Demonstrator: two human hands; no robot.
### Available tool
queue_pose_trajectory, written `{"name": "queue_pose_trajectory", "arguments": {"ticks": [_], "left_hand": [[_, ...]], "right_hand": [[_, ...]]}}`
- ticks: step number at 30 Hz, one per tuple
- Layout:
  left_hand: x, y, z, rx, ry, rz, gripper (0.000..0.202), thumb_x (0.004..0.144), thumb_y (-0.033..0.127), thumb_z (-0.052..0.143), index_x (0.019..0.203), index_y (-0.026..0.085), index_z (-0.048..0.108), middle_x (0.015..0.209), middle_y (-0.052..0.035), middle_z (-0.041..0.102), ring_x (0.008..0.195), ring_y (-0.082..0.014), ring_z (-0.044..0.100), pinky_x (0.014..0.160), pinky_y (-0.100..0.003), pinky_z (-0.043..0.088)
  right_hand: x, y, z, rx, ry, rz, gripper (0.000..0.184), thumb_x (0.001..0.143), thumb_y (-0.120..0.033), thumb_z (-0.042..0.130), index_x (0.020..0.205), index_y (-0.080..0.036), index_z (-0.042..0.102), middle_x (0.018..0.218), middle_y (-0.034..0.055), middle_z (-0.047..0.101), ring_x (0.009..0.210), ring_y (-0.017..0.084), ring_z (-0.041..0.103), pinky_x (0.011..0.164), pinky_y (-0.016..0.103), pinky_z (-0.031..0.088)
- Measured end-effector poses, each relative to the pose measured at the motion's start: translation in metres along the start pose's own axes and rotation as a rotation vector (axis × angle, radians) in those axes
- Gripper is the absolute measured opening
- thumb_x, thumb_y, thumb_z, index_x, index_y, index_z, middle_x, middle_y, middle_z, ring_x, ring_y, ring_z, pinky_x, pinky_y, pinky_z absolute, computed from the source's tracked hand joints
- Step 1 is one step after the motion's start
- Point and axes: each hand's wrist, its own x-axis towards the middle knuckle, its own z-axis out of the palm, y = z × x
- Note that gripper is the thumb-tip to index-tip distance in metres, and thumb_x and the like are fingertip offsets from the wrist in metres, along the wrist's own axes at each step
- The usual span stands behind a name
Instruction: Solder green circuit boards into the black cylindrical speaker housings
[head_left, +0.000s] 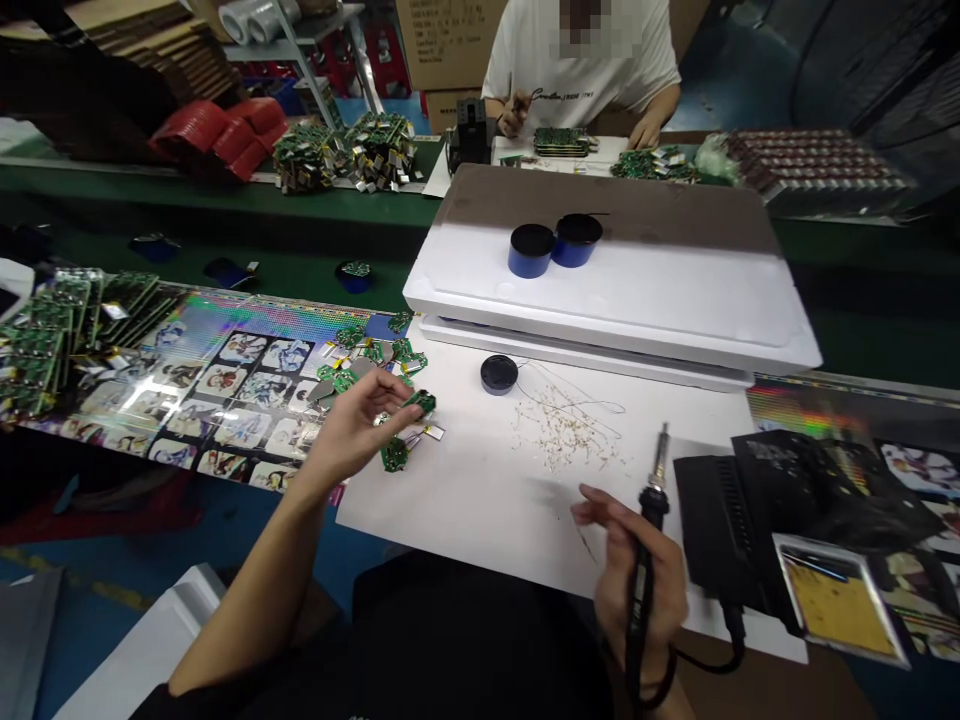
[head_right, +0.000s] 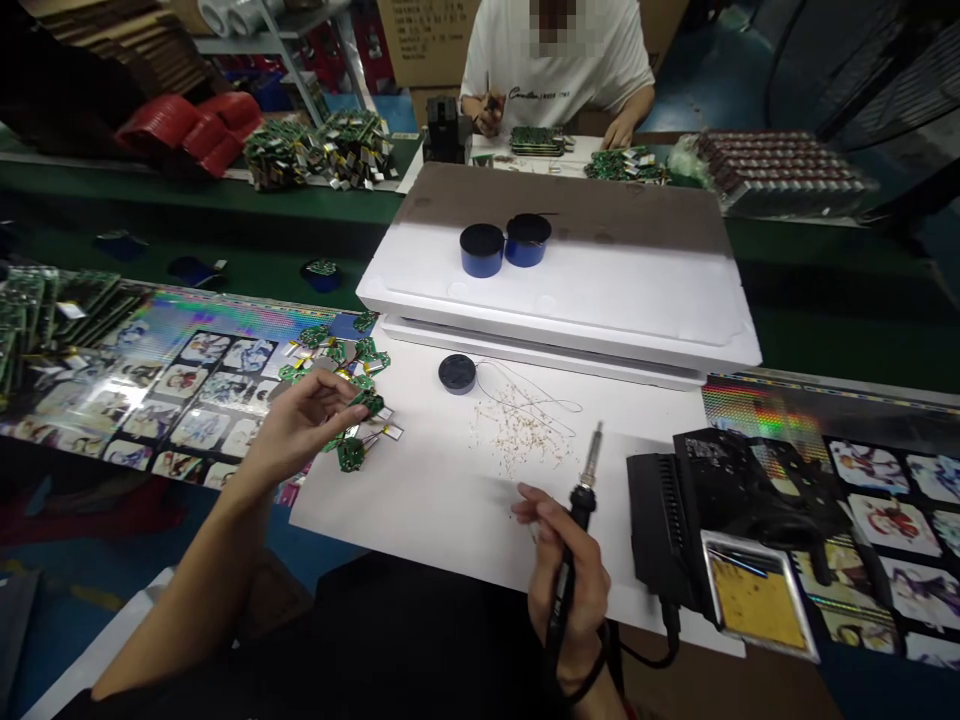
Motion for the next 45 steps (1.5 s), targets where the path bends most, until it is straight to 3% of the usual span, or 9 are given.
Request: {"name": "queue_pose_trajectory", "arguments": {"ticks": [5,10,13,18,23,28,32,36,45], "left_hand": [[-0.009,0.028,0.083,-0.561,-0.234,-0.144,0.04,0.084,0.037,0.09,0.1,0.021,0.058,0.089,-0.0003,0.066,0.075,-0.0125,0.067,0.068,-0.023,0.054],[-0.024,0.038,0.134,-0.747,-0.359,-0.252,0.046,0.084,0.045,0.09,0.098,0.022,0.052,0.087,-0.0001,0.065,0.075,-0.014,0.069,0.067,-0.025,0.054],[-0.017,0.034,0.132,-0.535,-0.31,-0.119,0.035,0.092,0.045,0.081,0.105,0.023,0.057,0.098,-0.0045,0.068,0.085,-0.0182,0.071,0.077,-0.031,0.057],[0.035,0.008,0.105,0.187,0.035,0.248,0.036,0.092,0.034,0.077,0.123,0.024,0.061,0.134,-0.0128,0.065,0.131,-0.0307,0.06,0.112,-0.048,0.05],[0.066,-0.016,0.104,0.271,-0.18,0.297,0.035,0.091,0.031,0.077,0.121,0.023,0.06,0.142,-0.0127,0.065,0.137,-0.0307,0.061,0.117,-0.047,0.049],[0.03,-0.002,0.123,0.114,-0.486,0.389,0.019,0.093,0.021,0.075,0.109,0.023,0.065,0.146,-0.0128,0.064,0.138,-0.0278,0.062,0.115,-0.042,0.051],[-0.004,0.011,0.133,0.04,-0.529,0.349,0.01,0.094,0.024,0.076,0.104,0.024,0.073,0.148,-0.0136,0.062,0.14,-0.0293,0.061,0.116,-0.043,0.051],[-0.016,0.01,0.137,-0.058,-0.3,0.243,0.01,0.096,0.034,0.076,0.095,0.025,0.08,0.139,-0.0134,0.067,0.131,-0.0308,0.065,0.111,-0.046,0.054],[-0.024,0.001,0.137,-0.501,-0.294,-0.206,0.035,0.089,0.051,0.084,0.102,0.019,0.081,0.095,-0.0081,0.082,0.087,-0.0213,0.075,0.082,-0.033,0.061]], "right_hand": [[0.026,-0.007,0.025,-0.107,-0.213,-0.296,0.076,0.08,-0.009,0.088,0.144,-0.031,0.055,0.138,0.0111,0.073,0.129,0.032,0.073,0.105,0.06,0.065],[0.04,-0.009,0.03,-0.152,-0.231,-0.337,0.069,0.085,-0.007,0.081,0.143,-0.033,0.054,0.134,0.0099,0.074,0.121,0.028,0.077,0.097,0.05,0.071],[0.034,-0.004,0.02,-0.158,-0.215,-0.293,0.071,0.084,-0.006,0.081,0.144,-0.031,0.053,0.135,0.011,0.074,0.122,0.028,0.077,0.095,0.047,0.072],[0.024,0.009,0.004,-0.129,-0.148,-0.199,0.071,0.083,-0.005,0.081,0.143,-0.029,0.053,0.137,0.0123,0.072,0.127,0.028,0.073,0.103,0.052,0.067],[0.02,0.016,-0.001,-0.099,-0.109,-0.136,0.067,0.083,-0.006,0.081,0.14,-0.028,0.054,0.141,0.0142,0.069,0.133,0.029,0.07,0.106,0.055,0.065],[0.019,0.017,-0.008,-0.122,-0.067,-0.098,0.062,0.082,-0.008,0.082,0.135,-0.027,0.056,0.138,0.0128,0.07,0.131,0.028,0.071,0.101,0.05,0.068],[0.016,0.02,-0.018,-0.123,-0.058,-0.059,0.058,0.083,-0.009,0.081,0.133,-0.026,0.058,0.137,0.0138,0.071,0.132,0.03,0.071,0.1,0.051,0.068],[0.015,0.022,-0.026,-0.161,-0.085,-0.034,0.057,0.085,-0.011,0.081,0.135,-0.025,0.058,0.137,0.014,0.071,0.13,0.03,0.072,0.106,0.054,0.065],[0.037,0.018,-0.001,-0.269,-0.434,-0.217,0.049,0.093,-0.01,0.071,0.137,-0.029,0.062,0.137,0.0096,0.074,0.126,0.028,0.071,0.103,0.051,0.065]]}}
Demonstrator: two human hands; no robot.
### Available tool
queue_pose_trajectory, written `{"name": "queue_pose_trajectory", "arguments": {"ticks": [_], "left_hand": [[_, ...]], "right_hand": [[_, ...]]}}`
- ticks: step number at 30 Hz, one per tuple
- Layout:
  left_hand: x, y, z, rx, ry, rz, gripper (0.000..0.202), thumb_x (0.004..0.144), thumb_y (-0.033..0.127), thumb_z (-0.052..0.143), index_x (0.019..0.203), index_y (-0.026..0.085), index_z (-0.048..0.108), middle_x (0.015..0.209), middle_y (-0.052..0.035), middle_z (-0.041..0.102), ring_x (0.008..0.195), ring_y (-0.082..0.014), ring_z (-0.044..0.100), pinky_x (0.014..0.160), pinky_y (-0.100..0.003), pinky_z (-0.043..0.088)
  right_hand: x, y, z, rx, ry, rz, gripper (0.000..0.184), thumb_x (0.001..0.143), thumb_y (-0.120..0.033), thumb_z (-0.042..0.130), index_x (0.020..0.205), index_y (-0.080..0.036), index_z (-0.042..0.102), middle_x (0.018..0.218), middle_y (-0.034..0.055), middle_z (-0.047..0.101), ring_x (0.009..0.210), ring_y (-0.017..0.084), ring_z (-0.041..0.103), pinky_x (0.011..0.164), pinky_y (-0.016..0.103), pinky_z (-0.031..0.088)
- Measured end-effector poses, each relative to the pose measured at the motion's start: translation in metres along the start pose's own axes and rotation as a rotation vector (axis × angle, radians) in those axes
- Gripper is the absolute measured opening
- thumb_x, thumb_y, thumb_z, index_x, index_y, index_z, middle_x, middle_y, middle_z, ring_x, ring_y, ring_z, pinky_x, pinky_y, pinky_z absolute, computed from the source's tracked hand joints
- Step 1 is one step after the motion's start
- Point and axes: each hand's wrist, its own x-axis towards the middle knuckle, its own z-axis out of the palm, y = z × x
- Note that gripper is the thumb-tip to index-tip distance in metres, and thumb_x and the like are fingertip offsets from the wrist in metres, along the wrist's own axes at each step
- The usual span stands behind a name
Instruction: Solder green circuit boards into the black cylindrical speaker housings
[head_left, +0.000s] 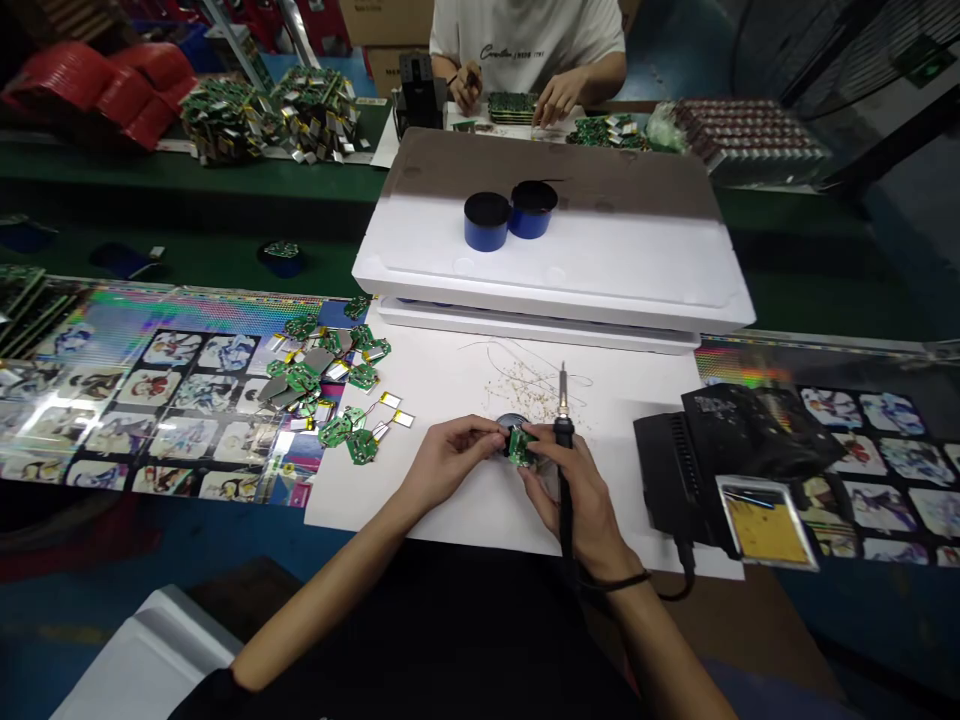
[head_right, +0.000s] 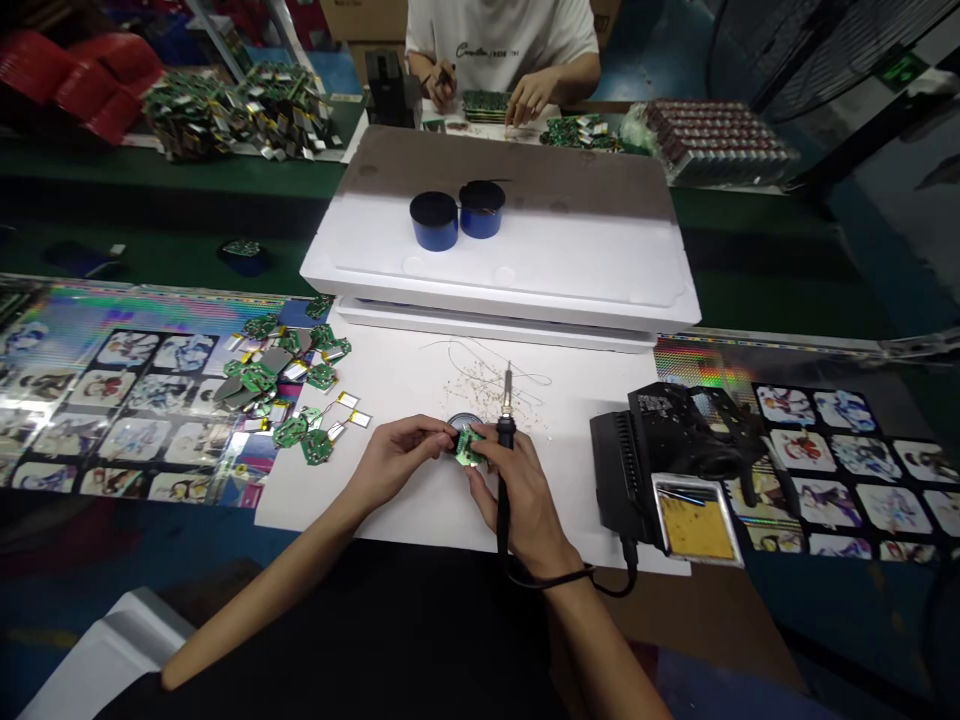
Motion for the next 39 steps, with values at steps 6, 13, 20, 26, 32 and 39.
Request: {"name": "queue_pose_trajectory", "arguments": {"ticks": [6,13,20,26,32,39], "left_hand": [[0.001,0.004,0.0,0.004,0.006,0.011,0.034,0.089,0.052,0.083,0.095,0.019,0.077,0.088,-0.0059,0.078,0.081,-0.0186,0.071,0.076,-0.03,0.057],[0.0,0.011,0.001,0.236,-0.017,0.16,0.02,0.098,0.038,0.076,0.094,0.019,0.077,0.09,-0.0045,0.074,0.074,-0.0143,0.059,0.066,-0.028,0.043],[0.0,0.011,0.0,0.381,-0.063,0.334,0.007,0.099,0.026,0.075,0.099,0.019,0.077,0.094,-0.0041,0.075,0.081,-0.0146,0.063,0.07,-0.027,0.045],[-0.003,0.012,0.0,0.421,-0.048,0.388,0.006,0.099,0.025,0.075,0.099,0.019,0.076,0.093,-0.0044,0.075,0.084,-0.0155,0.065,0.072,-0.027,0.047],[-0.003,0.014,0.004,0.329,-0.024,0.278,0.008,0.097,0.027,0.077,0.099,0.019,0.078,0.093,-0.0039,0.077,0.082,-0.0147,0.063,0.071,-0.028,0.044],[-0.004,0.009,0.006,0.122,-0.018,0.15,0.016,0.095,0.033,0.079,0.094,0.018,0.076,0.09,-0.0041,0.076,0.081,-0.0158,0.063,0.074,-0.029,0.044]], "right_hand": [[0.011,0.003,0.009,-0.085,-0.026,-0.088,0.048,0.093,-0.01,0.071,0.135,-0.03,0.062,0.125,0.0069,0.078,0.118,0.028,0.069,0.097,0.051,0.065],[0.011,-0.012,0.002,0.043,0.111,0.063,0.04,0.094,-0.012,0.071,0.129,-0.029,0.061,0.117,0.0062,0.076,0.113,0.024,0.073,0.099,0.046,0.063],[0.02,-0.02,0.008,0.139,0.196,0.221,0.033,0.093,-0.02,0.077,0.121,-0.028,0.063,0.106,0.002,0.076,0.1,0.019,0.076,0.091,0.037,0.064],[0.024,-0.023,0.015,0.283,0.226,0.341,0.027,0.094,-0.024,0.079,0.116,-0.028,0.064,0.096,-0.0005,0.077,0.089,0.017,0.078,0.085,0.033,0.063],[0.021,-0.021,0.015,0.271,0.27,0.38,0.028,0.09,-0.027,0.085,0.111,-0.027,0.065,0.09,-0.0022,0.078,0.088,0.019,0.08,0.092,0.037,0.062],[0.017,-0.02,0.019,0.266,0.269,0.352,0.03,0.09,-0.024,0.084,0.112,-0.027,0.064,0.093,-0.0023,0.077,0.086,0.017,0.08,0.085,0.032,0.064]]}}
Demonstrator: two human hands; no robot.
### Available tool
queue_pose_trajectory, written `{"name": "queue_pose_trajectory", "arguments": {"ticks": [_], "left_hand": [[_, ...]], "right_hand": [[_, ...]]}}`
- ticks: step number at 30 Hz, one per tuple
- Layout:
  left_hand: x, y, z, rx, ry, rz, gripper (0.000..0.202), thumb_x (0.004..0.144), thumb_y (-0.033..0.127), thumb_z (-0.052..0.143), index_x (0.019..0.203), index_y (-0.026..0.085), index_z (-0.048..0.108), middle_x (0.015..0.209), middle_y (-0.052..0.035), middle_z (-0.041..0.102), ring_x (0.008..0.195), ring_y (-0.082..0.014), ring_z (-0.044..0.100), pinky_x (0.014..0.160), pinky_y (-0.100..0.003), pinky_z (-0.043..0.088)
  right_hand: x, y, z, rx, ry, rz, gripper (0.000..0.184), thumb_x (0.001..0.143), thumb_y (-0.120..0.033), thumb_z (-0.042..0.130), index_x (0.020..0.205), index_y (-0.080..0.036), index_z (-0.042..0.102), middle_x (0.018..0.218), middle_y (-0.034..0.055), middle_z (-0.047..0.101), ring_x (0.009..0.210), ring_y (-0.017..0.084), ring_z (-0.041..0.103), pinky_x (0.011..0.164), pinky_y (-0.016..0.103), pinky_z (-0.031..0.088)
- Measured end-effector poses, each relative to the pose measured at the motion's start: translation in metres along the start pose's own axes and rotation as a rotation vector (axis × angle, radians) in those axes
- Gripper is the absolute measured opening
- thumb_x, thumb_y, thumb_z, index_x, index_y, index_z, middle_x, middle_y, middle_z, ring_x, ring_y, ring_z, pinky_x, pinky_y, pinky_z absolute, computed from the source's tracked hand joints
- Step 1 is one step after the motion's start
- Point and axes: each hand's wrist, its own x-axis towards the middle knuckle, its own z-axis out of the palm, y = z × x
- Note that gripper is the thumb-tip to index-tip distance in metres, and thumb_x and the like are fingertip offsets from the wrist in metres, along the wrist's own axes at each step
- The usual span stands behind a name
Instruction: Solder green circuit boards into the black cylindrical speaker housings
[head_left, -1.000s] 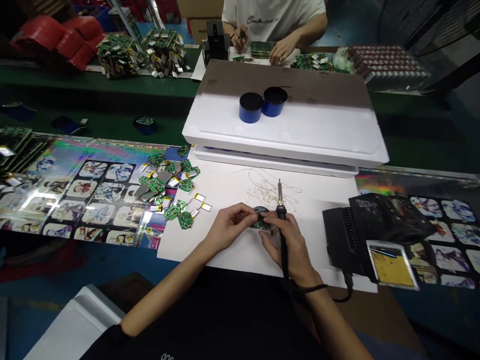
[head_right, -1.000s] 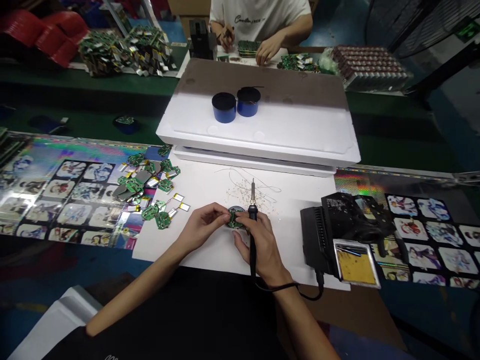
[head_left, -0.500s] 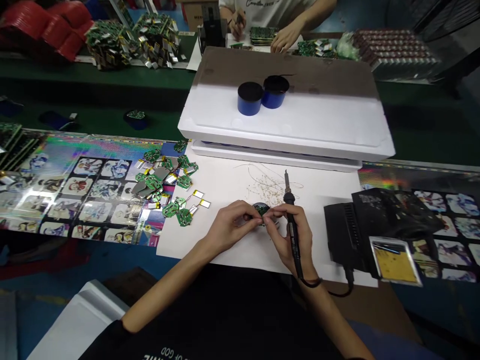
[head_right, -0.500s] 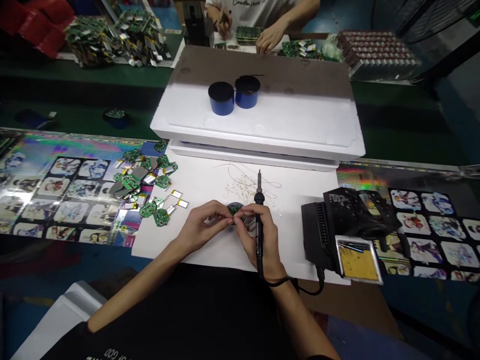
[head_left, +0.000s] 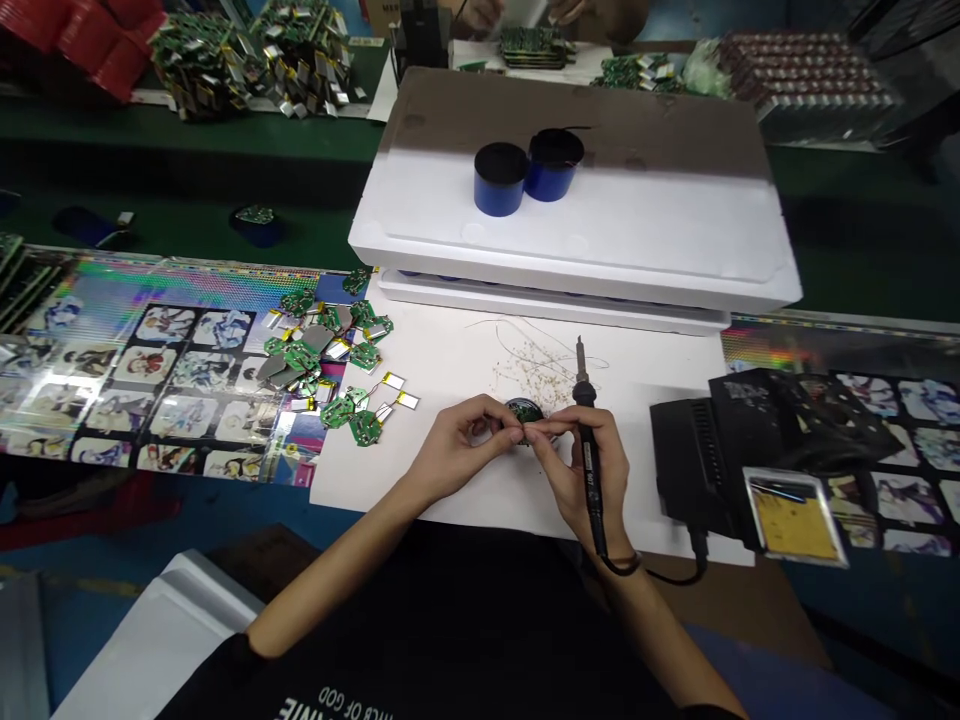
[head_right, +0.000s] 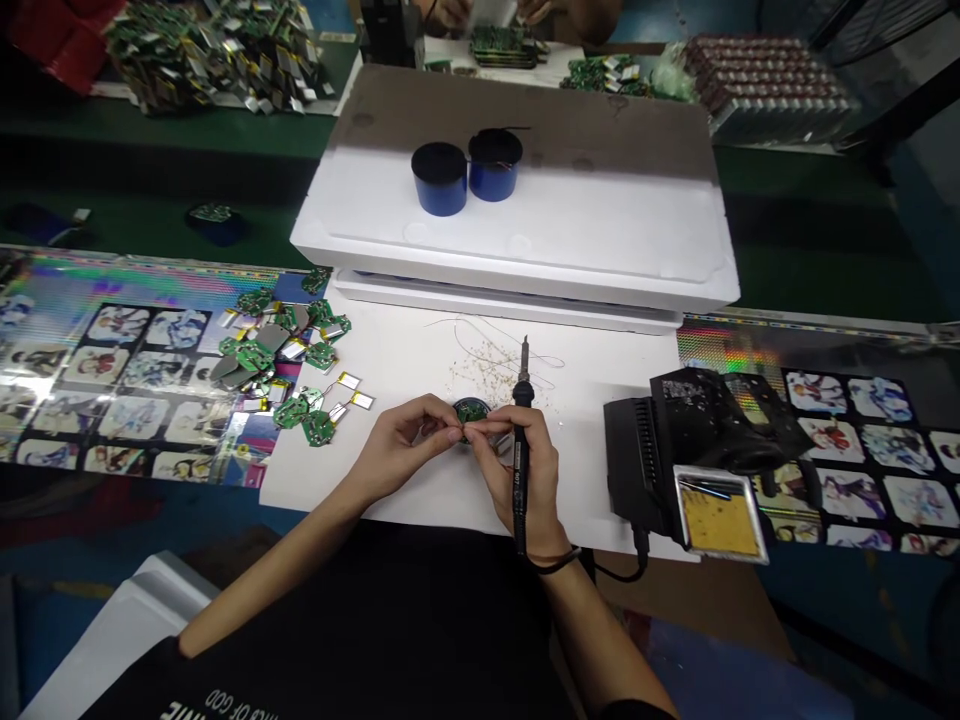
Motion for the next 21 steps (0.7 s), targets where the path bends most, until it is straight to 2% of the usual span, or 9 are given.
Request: {"name": "queue_pose_trajectory", "arguments": {"ticks": [4,7,9,11,13,15,17,21], "left_hand": [[0.001,0.004,-0.001,0.075,0.0,0.048,0.01,0.096,0.027,0.076,0.092,0.018,0.074,0.087,-0.0028,0.074,0.08,-0.0149,0.064,0.074,-0.029,0.046],[0.003,0.005,-0.004,0.237,0.007,0.191,0.006,0.097,0.021,0.073,0.092,0.019,0.072,0.091,-0.0044,0.072,0.084,-0.0162,0.066,0.075,-0.03,0.05],[0.006,0.004,-0.008,0.344,-0.024,0.314,0.004,0.098,0.02,0.071,0.094,0.019,0.072,0.1,-0.0071,0.072,0.094,-0.0189,0.068,0.082,-0.032,0.054],[0.01,0.001,-0.012,0.442,-0.088,0.409,0.004,0.1,0.018,0.067,0.097,0.02,0.07,0.105,-0.0084,0.074,0.101,-0.0207,0.069,0.09,-0.036,0.054],[0.013,-0.002,-0.015,0.525,-0.155,0.453,0.007,0.101,0.015,0.063,0.099,0.02,0.068,0.103,-0.0075,0.075,0.1,-0.0211,0.069,0.092,-0.037,0.054],[0.015,-0.004,-0.018,0.564,-0.194,0.46,0.008,0.101,0.014,0.061,0.098,0.021,0.065,0.101,-0.0067,0.076,0.098,-0.0212,0.07,0.091,-0.038,0.053],[0.017,-0.005,-0.02,0.562,-0.213,0.458,0.008,0.1,0.014,0.06,0.097,0.021,0.063,0.1,-0.006,0.076,0.099,-0.0212,0.07,0.092,-0.038,0.053],[0.018,-0.004,-0.022,0.538,-0.239,0.442,0.008,0.1,0.015,0.06,0.097,0.021,0.063,0.101,-0.0058,0.076,0.102,-0.0212,0.071,0.094,-0.038,0.053]], "right_hand": [[-0.001,-0.001,0.0,-0.043,-0.034,-0.089,0.031,0.091,-0.019,0.081,0.116,-0.028,0.065,0.098,-0.0014,0.076,0.086,0.015,0.078,0.083,0.03,0.064],[-0.002,-0.002,-0.007,-0.077,-0.025,-0.122,0.03,0.091,-0.018,0.079,0.116,-0.028,0.066,0.097,-0.0007,0.076,0.086,0.016,0.077,0.083,0.032,0.063],[-0.002,-0.004,-0.016,-0.066,-0.013,-0.089,0.021,0.094,-0.022,0.076,0.113,-0.027,0.068,0.093,0.0,0.076,0.083,0.017,0.076,0.08,0.033,0.061],[-0.001,-0.009,-0.027,0.016,-0.008,-0.017,0.016,0.101,-0.033,0.066,0.115,-0.026,0.069,0.079,-0.0011,0.073,0.07,0.016,0.071,0.068,0.032,0.058],[0.001,-0.014,-0.039,0.144,0.0,0.06,0.031,0.104,-0.045,0.058,0.127,-0.026,0.065,0.065,-0.0048,0.065,0.053,0.014,0.058,0.051,0.027,0.046],[0.004,-0.017,-0.05,0.231,0.035,0.096,0.04,0.099,-0.049,0.063,0.134,-0.028,0.06,0.064,-0.0064,0.062,0.05,0.013,0.054,0.046,0.024,0.037],[0.006,-0.017,-0.059,0.239,0.043,0.112,0.038,0.095,-0.046,0.07,0.128,-0.028,0.064,0.072,-0.0037,0.067,0.056,0.014,0.058,0.046,0.024,0.039],[0.003,-0.01,-0.071,0.003,0.082,0.092,0.024,0.089,-0.035,0.081,0.109,-0.023,0.078,0.082,0.0021,0.074,0.058,0.014,0.062,0.049,0.026,0.046]]}}
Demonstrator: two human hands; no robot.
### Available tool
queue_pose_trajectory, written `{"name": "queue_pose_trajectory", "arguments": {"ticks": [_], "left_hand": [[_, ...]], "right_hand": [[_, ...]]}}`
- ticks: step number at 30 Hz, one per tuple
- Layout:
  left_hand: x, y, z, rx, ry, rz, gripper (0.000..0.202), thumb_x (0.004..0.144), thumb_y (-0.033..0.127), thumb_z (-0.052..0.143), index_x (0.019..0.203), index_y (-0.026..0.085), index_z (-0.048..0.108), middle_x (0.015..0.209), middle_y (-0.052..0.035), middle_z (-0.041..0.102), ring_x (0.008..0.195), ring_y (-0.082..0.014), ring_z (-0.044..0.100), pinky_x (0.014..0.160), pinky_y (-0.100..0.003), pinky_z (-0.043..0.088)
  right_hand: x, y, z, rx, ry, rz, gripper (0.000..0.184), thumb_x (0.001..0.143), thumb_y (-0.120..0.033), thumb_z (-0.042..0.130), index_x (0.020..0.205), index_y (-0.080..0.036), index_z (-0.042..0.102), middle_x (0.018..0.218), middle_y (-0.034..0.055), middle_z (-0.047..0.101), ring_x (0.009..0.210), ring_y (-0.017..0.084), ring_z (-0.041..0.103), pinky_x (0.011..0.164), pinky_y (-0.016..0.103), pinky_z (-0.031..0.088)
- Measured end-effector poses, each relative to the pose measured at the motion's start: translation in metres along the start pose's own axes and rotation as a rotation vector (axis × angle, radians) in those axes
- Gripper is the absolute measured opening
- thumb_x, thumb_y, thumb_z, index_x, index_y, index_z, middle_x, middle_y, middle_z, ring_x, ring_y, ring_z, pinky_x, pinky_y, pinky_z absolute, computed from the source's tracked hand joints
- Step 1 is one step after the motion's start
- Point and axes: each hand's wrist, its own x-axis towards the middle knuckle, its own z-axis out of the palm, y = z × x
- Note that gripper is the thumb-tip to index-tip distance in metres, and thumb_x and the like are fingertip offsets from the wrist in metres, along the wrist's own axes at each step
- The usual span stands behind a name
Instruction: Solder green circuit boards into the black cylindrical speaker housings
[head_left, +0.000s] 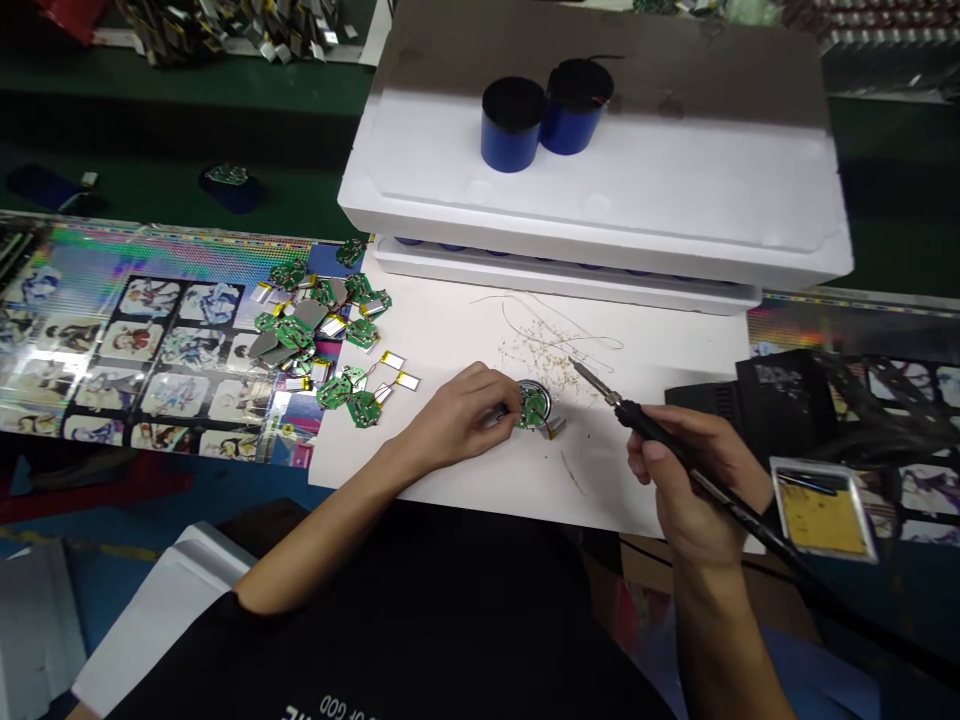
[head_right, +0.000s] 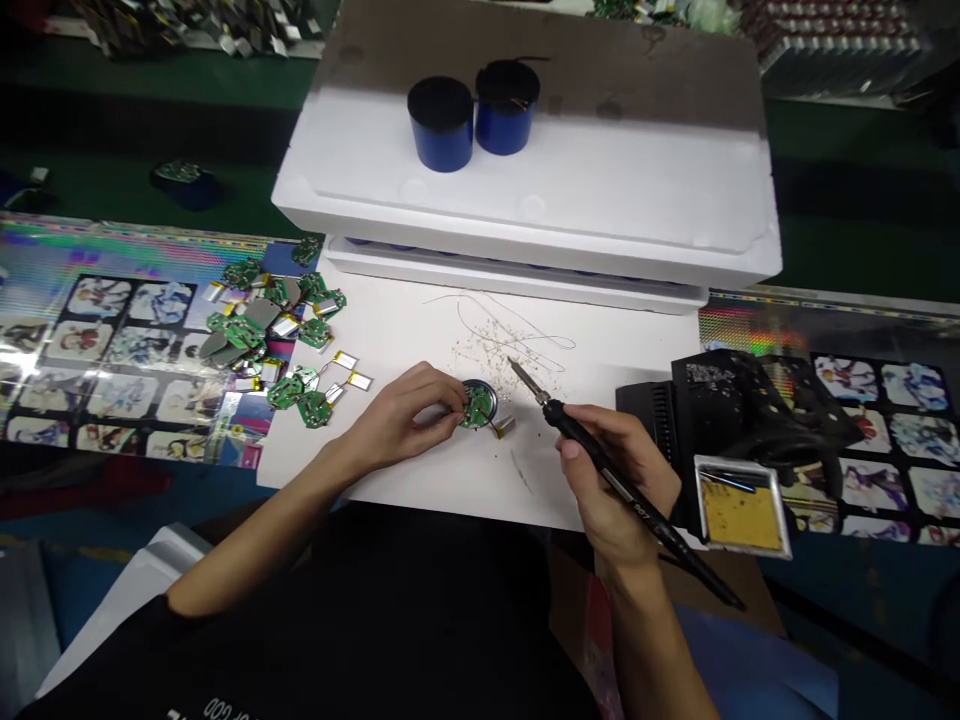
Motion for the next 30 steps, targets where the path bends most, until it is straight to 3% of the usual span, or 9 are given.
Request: {"name": "queue_pose_trajectory", "arguments": {"ticks": [4,8,15,30], "left_hand": [[0.0,0.001,-0.002,-0.034,-0.025,-0.034,0.007,0.099,0.016,0.061,0.096,0.021,0.065,0.104,-0.0069,0.076,0.102,-0.0217,0.069,0.094,-0.038,0.053],[0.001,0.001,-0.004,-0.059,-0.036,-0.075,0.008,0.099,0.016,0.06,0.096,0.021,0.066,0.106,-0.0075,0.076,0.103,-0.0225,0.069,0.095,-0.038,0.053],[0.0,0.001,-0.004,-0.088,-0.036,-0.091,0.007,0.099,0.017,0.061,0.096,0.021,0.067,0.108,-0.0079,0.077,0.104,-0.0225,0.068,0.096,-0.038,0.053],[-0.001,-0.002,-0.003,-0.083,-0.037,-0.056,0.007,0.1,0.017,0.06,0.098,0.021,0.066,0.107,-0.0074,0.076,0.104,-0.0223,0.069,0.098,-0.039,0.052]], "right_hand": [[-0.005,0.006,-0.005,-0.056,0.058,-0.051,0.019,0.092,-0.038,0.079,0.1,-0.022,0.082,0.077,0.0023,0.073,0.054,0.013,0.063,0.044,0.026,0.045],[-0.004,0.004,-0.007,-0.085,-0.036,-0.097,0.018,0.09,-0.039,0.08,0.097,-0.022,0.08,0.076,0.0019,0.072,0.055,0.014,0.064,0.044,0.026,0.045],[0.003,0.001,-0.004,-0.154,-0.224,-0.174,0.01,0.09,-0.028,0.074,0.099,-0.024,0.077,0.083,0.0013,0.075,0.068,0.016,0.069,0.058,0.026,0.054],[0.007,0.001,0.002,-0.164,-0.222,-0.129,0.009,0.089,-0.029,0.075,0.095,-0.024,0.078,0.081,0.0015,0.077,0.066,0.017,0.07,0.058,0.028,0.056]]}}
